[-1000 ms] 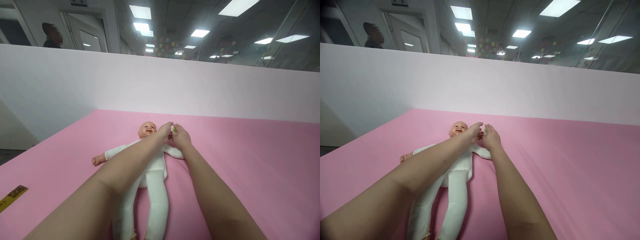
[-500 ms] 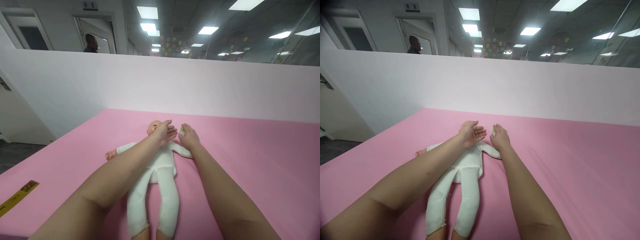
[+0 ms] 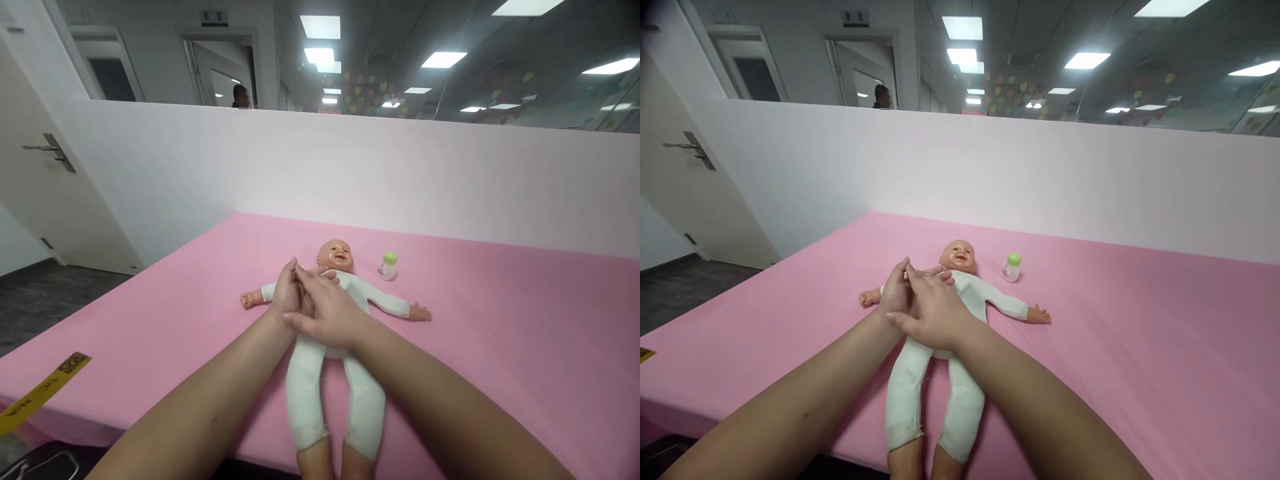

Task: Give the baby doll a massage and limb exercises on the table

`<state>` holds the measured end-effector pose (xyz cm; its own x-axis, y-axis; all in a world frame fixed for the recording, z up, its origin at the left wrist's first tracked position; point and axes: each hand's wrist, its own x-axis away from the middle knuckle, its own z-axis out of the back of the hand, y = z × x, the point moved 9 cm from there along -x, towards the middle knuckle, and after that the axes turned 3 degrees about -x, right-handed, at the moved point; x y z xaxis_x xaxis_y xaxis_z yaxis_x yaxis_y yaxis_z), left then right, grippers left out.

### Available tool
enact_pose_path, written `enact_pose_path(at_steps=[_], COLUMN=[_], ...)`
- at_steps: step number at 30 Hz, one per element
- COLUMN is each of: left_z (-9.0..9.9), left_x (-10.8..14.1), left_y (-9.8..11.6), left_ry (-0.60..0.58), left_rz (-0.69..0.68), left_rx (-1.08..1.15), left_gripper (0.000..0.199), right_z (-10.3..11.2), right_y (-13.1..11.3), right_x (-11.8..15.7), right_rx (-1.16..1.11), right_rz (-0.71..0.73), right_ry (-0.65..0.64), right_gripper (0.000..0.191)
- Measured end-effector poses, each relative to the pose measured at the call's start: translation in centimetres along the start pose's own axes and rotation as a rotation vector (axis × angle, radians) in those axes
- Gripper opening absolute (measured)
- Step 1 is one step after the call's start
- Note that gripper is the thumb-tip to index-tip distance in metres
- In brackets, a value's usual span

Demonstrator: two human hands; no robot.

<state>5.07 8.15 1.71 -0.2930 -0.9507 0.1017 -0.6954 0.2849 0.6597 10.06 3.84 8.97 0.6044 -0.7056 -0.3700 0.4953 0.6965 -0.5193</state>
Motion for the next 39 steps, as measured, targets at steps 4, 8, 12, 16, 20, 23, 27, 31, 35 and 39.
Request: enact_pose_path(at_steps=[4,8,12,16,20,23,27,31,35,39], left_z=[1.7,2.7,1.7,0.1,-0.5,0.4,2.2,1.8,0.2,-0.5], left_x=[-0.9,-1.5,-1.0,0.1,0.6,0.2,-0.5,-0.4,0.3,0.6], left_y=[0.9,1.3,0.3,-0.5,-0.9,0.1,1.6,1.5,0.0,-1.1], left_ry=[0.07,0.063,-0.008,0.002,0.051,0.071,0.087,0.036,0.0,0.021], left_rz=[-0.003,-0.044,-0.014,-0.026,-0.011,-0.056,-0.116,-0.133,-0.085,0.002], left_rx=[-0.016,0.019,0.03,0.043,0.004,-0.055,-0.108,-0.117,-0.083,-0.111], left_gripper=[0.074,0.078,0.077,0.076,0.075,0.073,0.07,0.071,0.075,0.077], right_z=[-2.5,-3.2,-3.8,-3.8,-2.9,-2.6,-3.1,-2.9,-3.0,-2.9], right_y=[1.3,0.5,-2.1,-1.6,0.6,1.4,0.1,-1.7,-1.6,-0.5], right_x=[0.9,3.1,4.5,4.1,3.2,3.1,3.5,4.2,4.2,3.7], right_rx=[0.155,0.168,0.039,0.084,0.18,0.217,0.134,-0.114,-0.136,0.046], right_rz=[-0.084,-0.039,0.073,0.1,0.042,0.004,0.042,0.124,0.132,0.091], right_ry=[-0.113,-0.172,-0.132,-0.092,-0.073,-0.081,-0.084,-0.021,-0.023,-0.019], right_gripper=[0.093,0.103,0.106,0.105,0.103,0.097,0.091,0.09,0.098,0.098])
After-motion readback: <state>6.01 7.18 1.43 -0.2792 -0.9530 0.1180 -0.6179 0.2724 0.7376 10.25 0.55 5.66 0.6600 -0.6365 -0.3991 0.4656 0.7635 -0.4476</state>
